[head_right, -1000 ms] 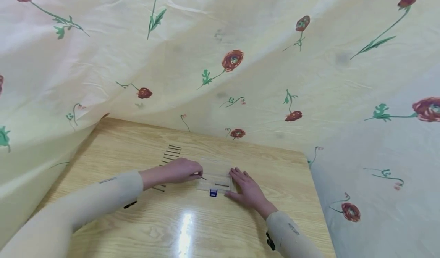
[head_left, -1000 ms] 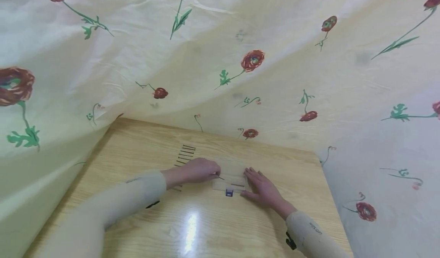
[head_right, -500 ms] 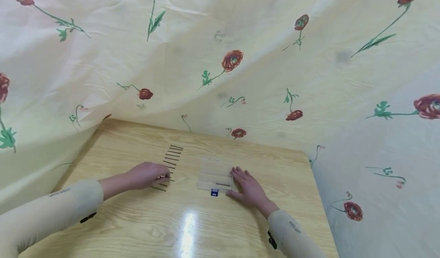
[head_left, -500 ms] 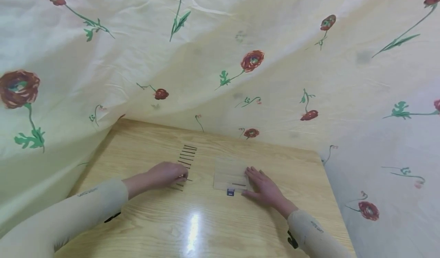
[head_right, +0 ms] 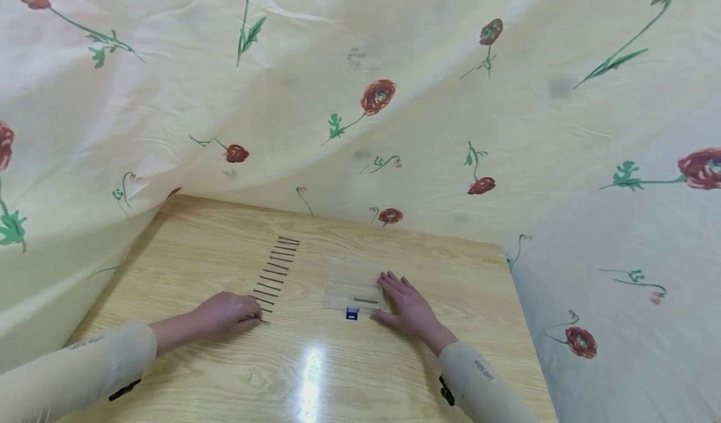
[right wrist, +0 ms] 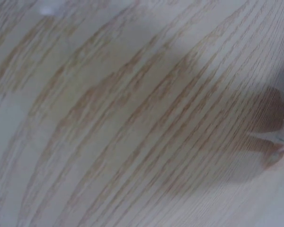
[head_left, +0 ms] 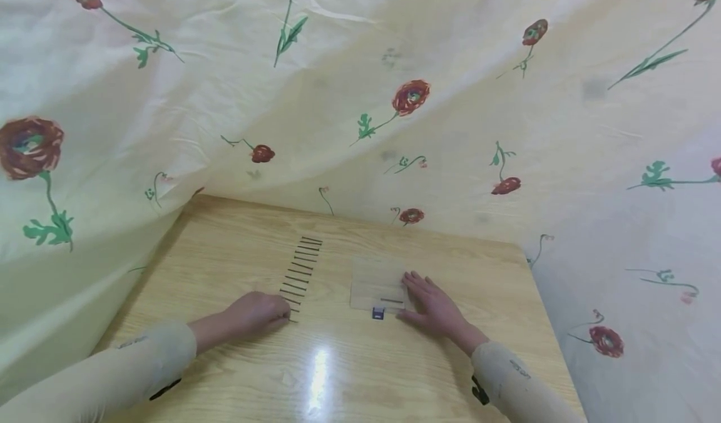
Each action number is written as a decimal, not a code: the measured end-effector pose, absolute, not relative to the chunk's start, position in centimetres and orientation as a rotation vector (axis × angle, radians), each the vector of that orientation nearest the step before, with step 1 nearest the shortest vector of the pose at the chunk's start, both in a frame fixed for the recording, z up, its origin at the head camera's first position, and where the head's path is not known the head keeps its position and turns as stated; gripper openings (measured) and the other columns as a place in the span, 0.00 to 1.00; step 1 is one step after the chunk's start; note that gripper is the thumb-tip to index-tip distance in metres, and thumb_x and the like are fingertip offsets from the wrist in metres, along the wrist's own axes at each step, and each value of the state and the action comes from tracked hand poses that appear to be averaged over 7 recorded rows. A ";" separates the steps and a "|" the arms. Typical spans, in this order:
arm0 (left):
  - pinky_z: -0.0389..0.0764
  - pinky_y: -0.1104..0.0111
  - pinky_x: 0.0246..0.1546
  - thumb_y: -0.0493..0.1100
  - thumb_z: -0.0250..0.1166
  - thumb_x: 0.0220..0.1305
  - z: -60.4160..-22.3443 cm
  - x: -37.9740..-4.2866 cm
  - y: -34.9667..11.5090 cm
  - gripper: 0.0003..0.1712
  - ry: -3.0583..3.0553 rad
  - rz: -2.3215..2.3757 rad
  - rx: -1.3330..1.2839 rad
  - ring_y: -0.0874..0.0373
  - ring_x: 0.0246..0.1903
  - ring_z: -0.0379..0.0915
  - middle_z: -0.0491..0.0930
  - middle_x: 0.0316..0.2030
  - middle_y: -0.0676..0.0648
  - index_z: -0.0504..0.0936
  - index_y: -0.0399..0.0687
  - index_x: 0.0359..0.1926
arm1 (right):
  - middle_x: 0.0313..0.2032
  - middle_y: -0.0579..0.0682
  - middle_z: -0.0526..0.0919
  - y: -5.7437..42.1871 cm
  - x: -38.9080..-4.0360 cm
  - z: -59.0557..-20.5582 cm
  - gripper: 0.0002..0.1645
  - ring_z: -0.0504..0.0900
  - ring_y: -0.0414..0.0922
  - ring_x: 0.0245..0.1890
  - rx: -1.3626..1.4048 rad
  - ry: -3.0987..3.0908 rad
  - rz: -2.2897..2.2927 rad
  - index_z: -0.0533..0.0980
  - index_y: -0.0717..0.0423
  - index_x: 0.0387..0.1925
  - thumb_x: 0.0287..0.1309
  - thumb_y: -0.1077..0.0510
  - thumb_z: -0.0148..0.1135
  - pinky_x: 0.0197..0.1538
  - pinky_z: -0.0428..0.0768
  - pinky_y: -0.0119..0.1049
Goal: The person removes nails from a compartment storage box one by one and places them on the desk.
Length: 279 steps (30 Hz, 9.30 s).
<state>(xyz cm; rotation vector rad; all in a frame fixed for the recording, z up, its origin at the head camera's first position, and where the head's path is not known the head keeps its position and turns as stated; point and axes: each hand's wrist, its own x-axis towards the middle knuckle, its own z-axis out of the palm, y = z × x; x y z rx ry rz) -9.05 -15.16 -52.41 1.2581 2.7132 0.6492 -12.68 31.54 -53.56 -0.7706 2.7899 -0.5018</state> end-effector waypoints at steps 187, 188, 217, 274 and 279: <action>0.74 0.80 0.25 0.36 0.73 0.64 -50.6 -10.5 -14.2 0.09 2.615 0.544 1.350 0.74 0.24 0.66 0.80 0.27 0.60 0.82 0.53 0.32 | 0.79 0.60 0.64 31.8 -12.3 -53.4 0.53 0.62 0.60 0.80 -0.772 2.784 -0.534 0.66 0.59 0.79 0.64 0.34 0.72 0.80 0.59 0.60; 0.73 0.81 0.24 0.36 0.72 0.65 -50.8 -10.2 -14.2 0.09 2.614 0.552 1.342 0.74 0.23 0.66 0.79 0.27 0.60 0.81 0.54 0.31 | 0.79 0.60 0.64 31.9 -12.3 -53.4 0.54 0.62 0.59 0.80 -0.772 2.781 -0.528 0.65 0.59 0.79 0.64 0.34 0.72 0.80 0.58 0.59; 0.73 0.77 0.24 0.36 0.71 0.61 -52.6 -8.7 -15.1 0.12 2.659 0.606 1.183 0.73 0.22 0.63 0.74 0.25 0.62 0.78 0.57 0.28 | 0.80 0.59 0.64 31.8 -12.5 -53.0 0.54 0.61 0.58 0.81 -0.766 2.764 -0.516 0.65 0.59 0.79 0.65 0.34 0.71 0.81 0.57 0.57; 0.84 0.71 0.49 0.49 0.72 0.70 -51.3 -18.4 7.2 0.12 2.424 0.394 1.382 0.65 0.43 0.84 0.89 0.47 0.57 0.88 0.59 0.53 | 0.80 0.58 0.62 32.0 -11.9 -53.4 0.56 0.60 0.58 0.81 -0.761 2.775 -0.529 0.63 0.57 0.81 0.63 0.34 0.73 0.81 0.58 0.58; 0.83 0.73 0.48 0.50 0.74 0.69 -51.4 -18.7 7.6 0.13 2.412 0.355 1.435 0.66 0.41 0.82 0.88 0.47 0.59 0.87 0.61 0.53 | 0.80 0.59 0.63 32.0 -12.0 -53.3 0.55 0.61 0.58 0.80 -0.787 2.773 -0.544 0.64 0.59 0.80 0.63 0.34 0.73 0.81 0.57 0.58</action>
